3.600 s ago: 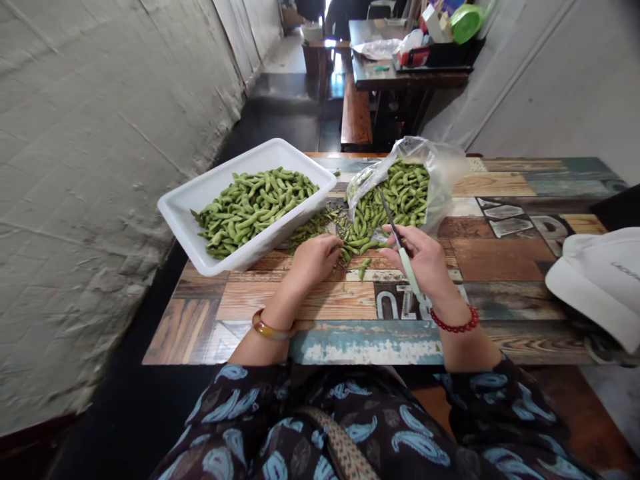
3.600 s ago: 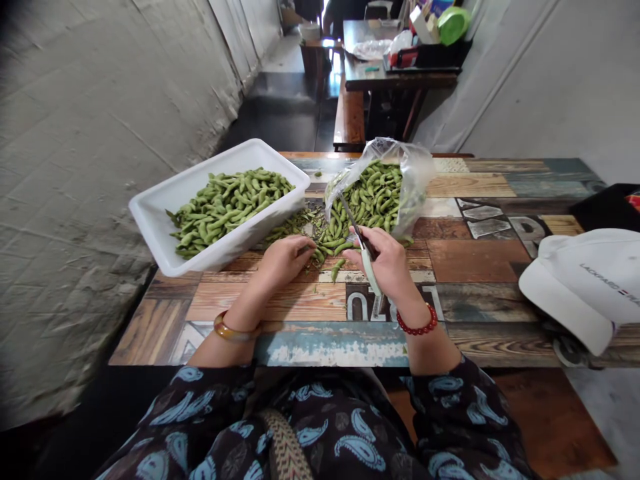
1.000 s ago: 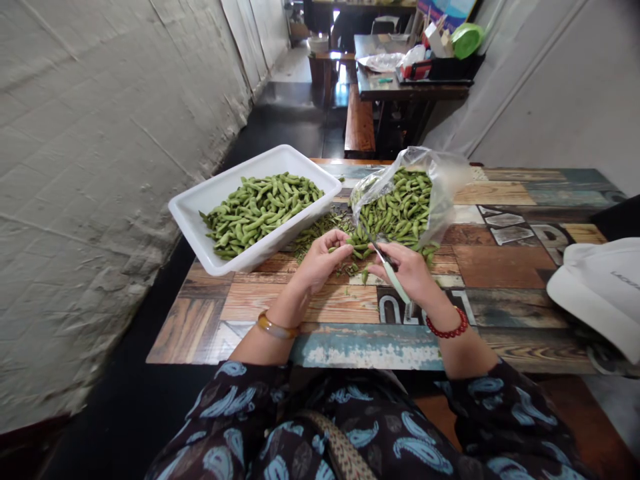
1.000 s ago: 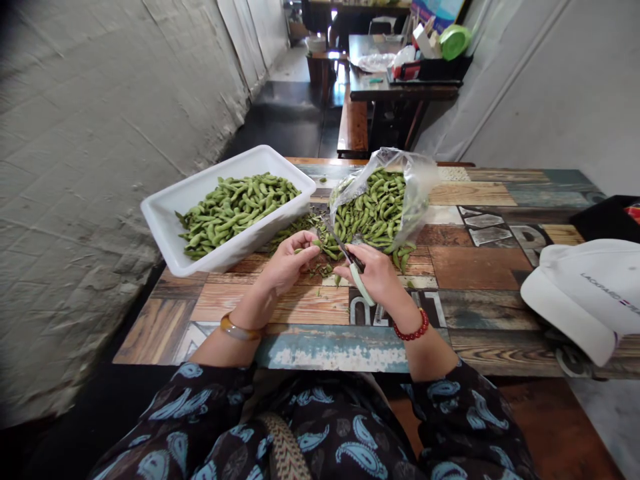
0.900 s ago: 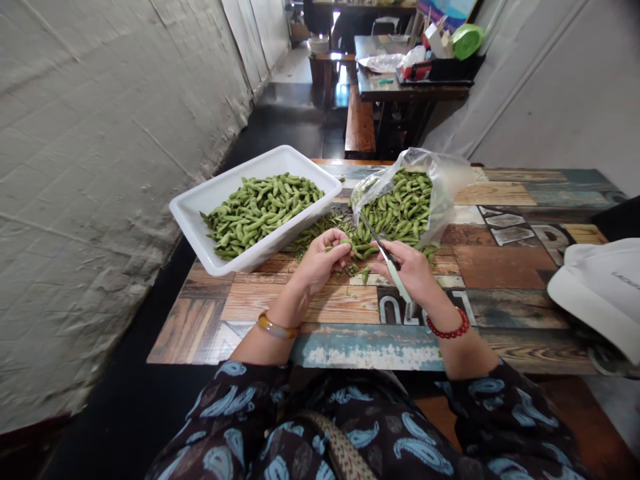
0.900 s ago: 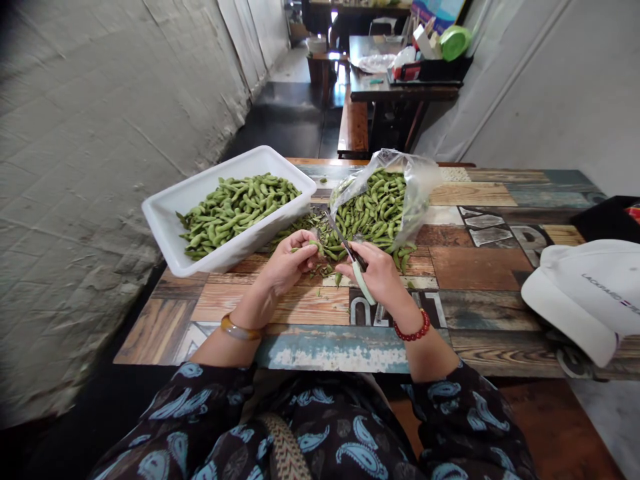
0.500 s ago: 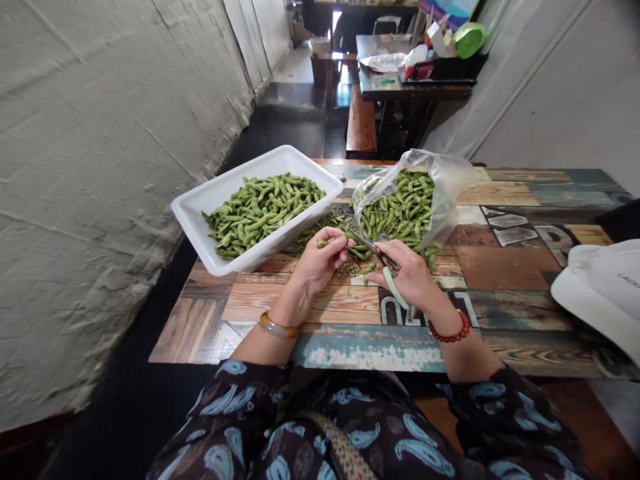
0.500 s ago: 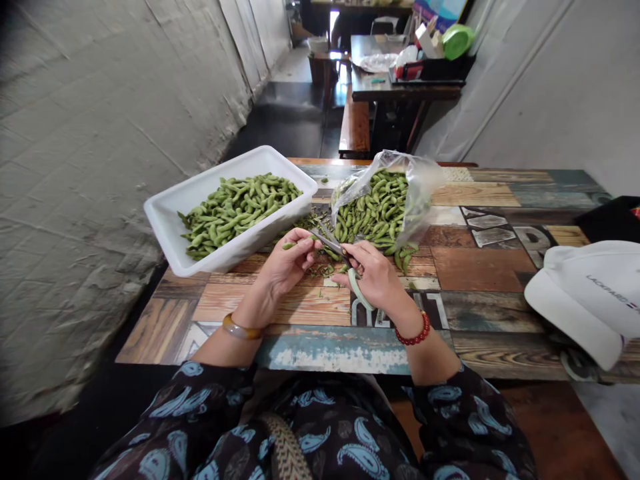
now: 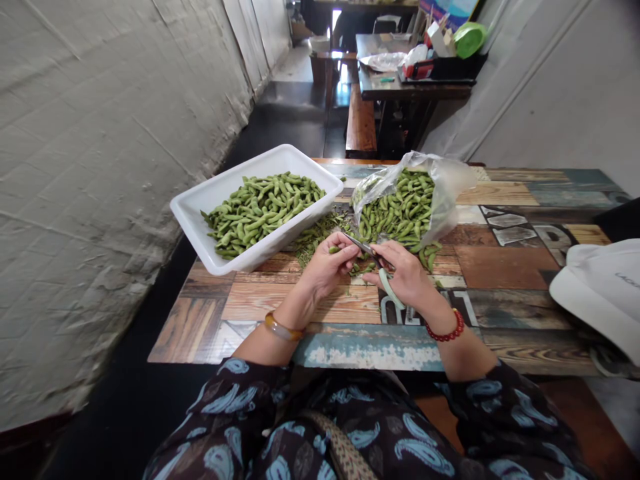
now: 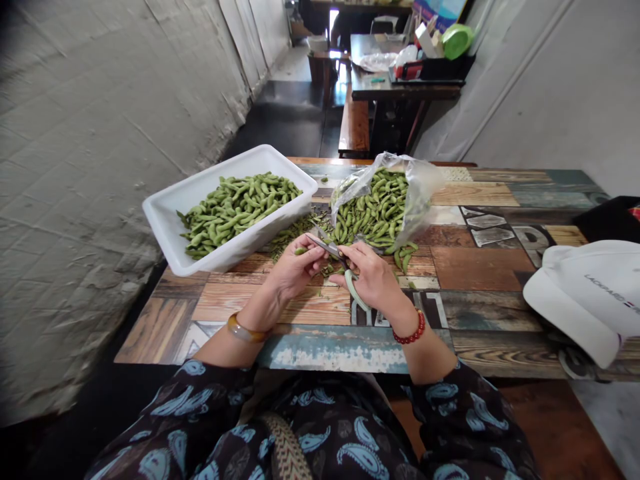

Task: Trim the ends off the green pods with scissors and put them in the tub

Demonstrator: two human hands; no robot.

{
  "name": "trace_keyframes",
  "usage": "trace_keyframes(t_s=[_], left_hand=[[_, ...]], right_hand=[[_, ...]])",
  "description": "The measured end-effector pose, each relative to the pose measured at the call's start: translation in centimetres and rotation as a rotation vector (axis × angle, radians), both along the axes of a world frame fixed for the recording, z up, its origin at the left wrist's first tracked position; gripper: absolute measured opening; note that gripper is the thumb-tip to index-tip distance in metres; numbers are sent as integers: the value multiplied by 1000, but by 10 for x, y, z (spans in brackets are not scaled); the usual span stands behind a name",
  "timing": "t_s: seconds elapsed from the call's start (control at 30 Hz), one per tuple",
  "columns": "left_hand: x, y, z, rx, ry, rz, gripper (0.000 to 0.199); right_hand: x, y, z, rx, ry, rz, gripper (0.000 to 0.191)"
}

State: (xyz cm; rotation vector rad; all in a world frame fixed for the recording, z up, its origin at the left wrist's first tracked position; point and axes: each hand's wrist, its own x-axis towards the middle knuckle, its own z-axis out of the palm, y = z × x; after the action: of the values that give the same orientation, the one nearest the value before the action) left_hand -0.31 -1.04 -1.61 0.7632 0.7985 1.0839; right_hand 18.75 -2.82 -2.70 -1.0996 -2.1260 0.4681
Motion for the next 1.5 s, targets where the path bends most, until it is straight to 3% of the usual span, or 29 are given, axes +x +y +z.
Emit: trace_keyframes(t_s=[0.47, 0.8, 1.1, 1.5], left_hand=[[-4, 3, 2, 12, 14, 4, 36], [-4, 2, 4, -61, -121, -118, 17], [-3, 2, 8, -170, -319, -167, 27], [7, -1, 7, -283, -314, -127, 51]], right_hand=[[5, 0, 7, -9, -53, 34, 37], [9, 4, 3, 39, 3, -103, 42], [7, 3, 2, 49, 0, -106, 41], [-8, -2, 7, 82, 126, -171, 33]])
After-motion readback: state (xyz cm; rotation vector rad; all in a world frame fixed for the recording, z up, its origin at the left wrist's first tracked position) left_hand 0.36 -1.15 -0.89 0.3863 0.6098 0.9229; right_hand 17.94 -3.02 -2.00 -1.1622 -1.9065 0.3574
